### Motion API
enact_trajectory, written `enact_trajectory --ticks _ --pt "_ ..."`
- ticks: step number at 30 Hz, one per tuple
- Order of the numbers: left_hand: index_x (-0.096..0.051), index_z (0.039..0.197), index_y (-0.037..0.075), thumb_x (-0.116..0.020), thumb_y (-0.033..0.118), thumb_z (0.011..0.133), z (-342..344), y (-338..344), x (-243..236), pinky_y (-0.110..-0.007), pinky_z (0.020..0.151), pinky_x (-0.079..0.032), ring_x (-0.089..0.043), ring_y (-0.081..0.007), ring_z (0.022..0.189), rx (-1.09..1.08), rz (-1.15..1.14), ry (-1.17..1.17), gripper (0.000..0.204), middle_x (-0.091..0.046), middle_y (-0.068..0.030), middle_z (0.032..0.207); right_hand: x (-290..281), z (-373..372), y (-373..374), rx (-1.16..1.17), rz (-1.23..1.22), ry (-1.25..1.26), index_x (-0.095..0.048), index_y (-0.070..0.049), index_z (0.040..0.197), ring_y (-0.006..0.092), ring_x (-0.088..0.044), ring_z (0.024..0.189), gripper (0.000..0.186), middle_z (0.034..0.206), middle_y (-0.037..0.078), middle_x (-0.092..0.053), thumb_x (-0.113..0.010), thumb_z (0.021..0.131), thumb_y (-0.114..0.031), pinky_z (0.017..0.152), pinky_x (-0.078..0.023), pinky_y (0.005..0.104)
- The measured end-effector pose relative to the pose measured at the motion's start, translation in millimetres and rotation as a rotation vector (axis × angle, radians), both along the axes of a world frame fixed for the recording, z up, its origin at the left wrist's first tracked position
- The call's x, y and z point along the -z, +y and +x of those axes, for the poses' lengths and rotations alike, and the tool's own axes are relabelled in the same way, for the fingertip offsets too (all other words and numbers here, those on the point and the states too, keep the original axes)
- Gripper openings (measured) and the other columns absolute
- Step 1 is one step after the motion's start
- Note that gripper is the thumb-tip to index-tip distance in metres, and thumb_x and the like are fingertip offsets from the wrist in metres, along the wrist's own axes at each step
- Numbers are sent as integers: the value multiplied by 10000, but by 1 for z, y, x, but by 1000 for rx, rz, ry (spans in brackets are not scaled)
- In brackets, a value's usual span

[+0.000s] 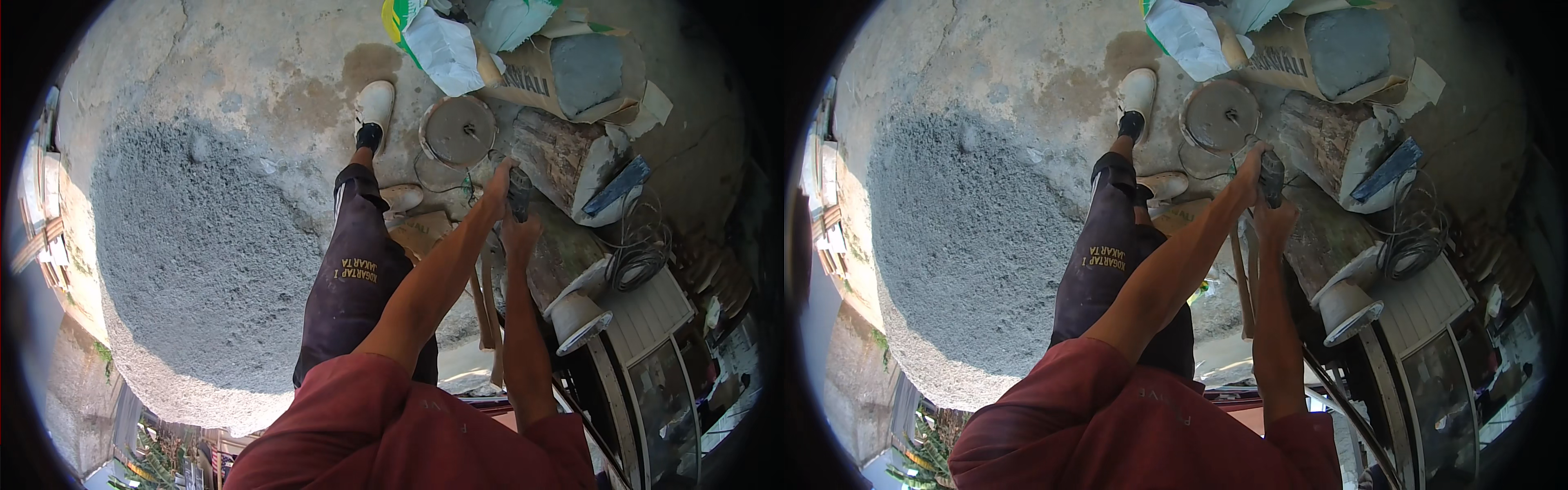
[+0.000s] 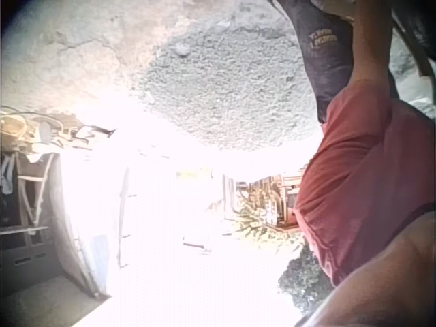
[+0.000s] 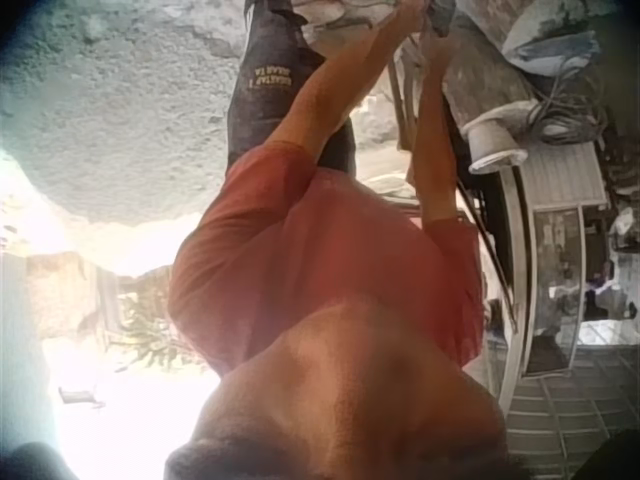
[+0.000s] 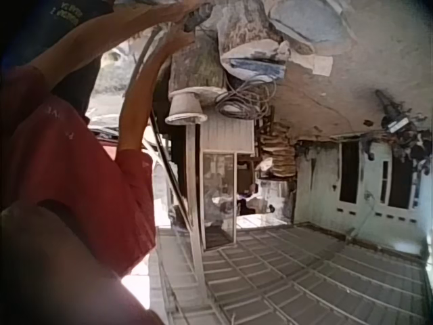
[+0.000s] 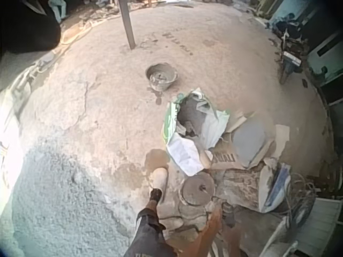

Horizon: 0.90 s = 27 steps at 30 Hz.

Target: Preparing and mixing cement mortar using a power drill mixer.

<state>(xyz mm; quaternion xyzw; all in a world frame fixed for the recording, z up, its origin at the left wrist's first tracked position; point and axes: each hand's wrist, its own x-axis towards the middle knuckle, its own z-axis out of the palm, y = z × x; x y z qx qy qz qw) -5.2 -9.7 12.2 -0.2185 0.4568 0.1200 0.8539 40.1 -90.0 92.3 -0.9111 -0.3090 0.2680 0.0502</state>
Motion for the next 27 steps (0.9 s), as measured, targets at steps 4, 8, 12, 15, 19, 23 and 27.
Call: enact_trajectory --ticks 4,8,12,15,19,23,27 --pt "-670 977 67 -660 467 817 1 -12 5 -383 744 -492 -615 -248 753 -6 -7 3 431 -674 -87 856 -3 -3 -7 24 -40 8 -761 46 937 400 -733 804 437 832 228 -741 -783 845 -381 750 -543 490" --pt "-669 928 81 -664 463 815 -1 -25 12 -378 727 -482 -604 -240 749 33 -42 46 399 -666 -86 840 -3 -9 -17 34 -55 -22 -765 42 930 391 -739 799 428 831 235 -742 -788 838 -376 745 -546 488" --pt "-658 892 101 -667 463 814 -8 -36 18 -375 728 -474 -589 -235 749 -14 -23 8 370 -647 -83 822 0 -14 -25 14 -48 25 -764 44 917 386 -739 772 403 811 230 -742 -779 845 -352 732 -545 482" --pt "-650 881 110 -665 458 819 -13 -37 18 -369 718 -468 -582 -225 737 -5 -35 49 354 -637 -70 808 0 -18 -25 -8 -36 17 -757 49 911 371 -740 758 392 802 224 -742 -772 850 -338 718 -539 470" --pt "-649 878 117 -670 467 816 -23 -33 13 -361 708 -464 -583 -210 736 -25 -6 72 356 -629 -61 798 -6 -26 -19 30 -9 116 -744 58 899 351 -736 742 377 789 223 -736 -764 857 -316 695 -528 453" --pt "-648 881 116 -685 473 803 -30 -27 9 -355 688 -464 -584 -206 714 -41 27 58 368 -618 -57 784 -11 -33 -11 34 -32 93 -732 63 876 343 -727 715 359 764 229 -722 -756 864 -295 683 -524 440" --pt "-644 884 102 -691 462 805 -30 -17 12 -354 671 -467 -579 -201 681 -26 -8 96 372 -618 -53 783 -8 -34 -4 -32 41 70 -727 62 863 351 -725 708 353 745 233 -711 -754 863 -291 681 -522 439"
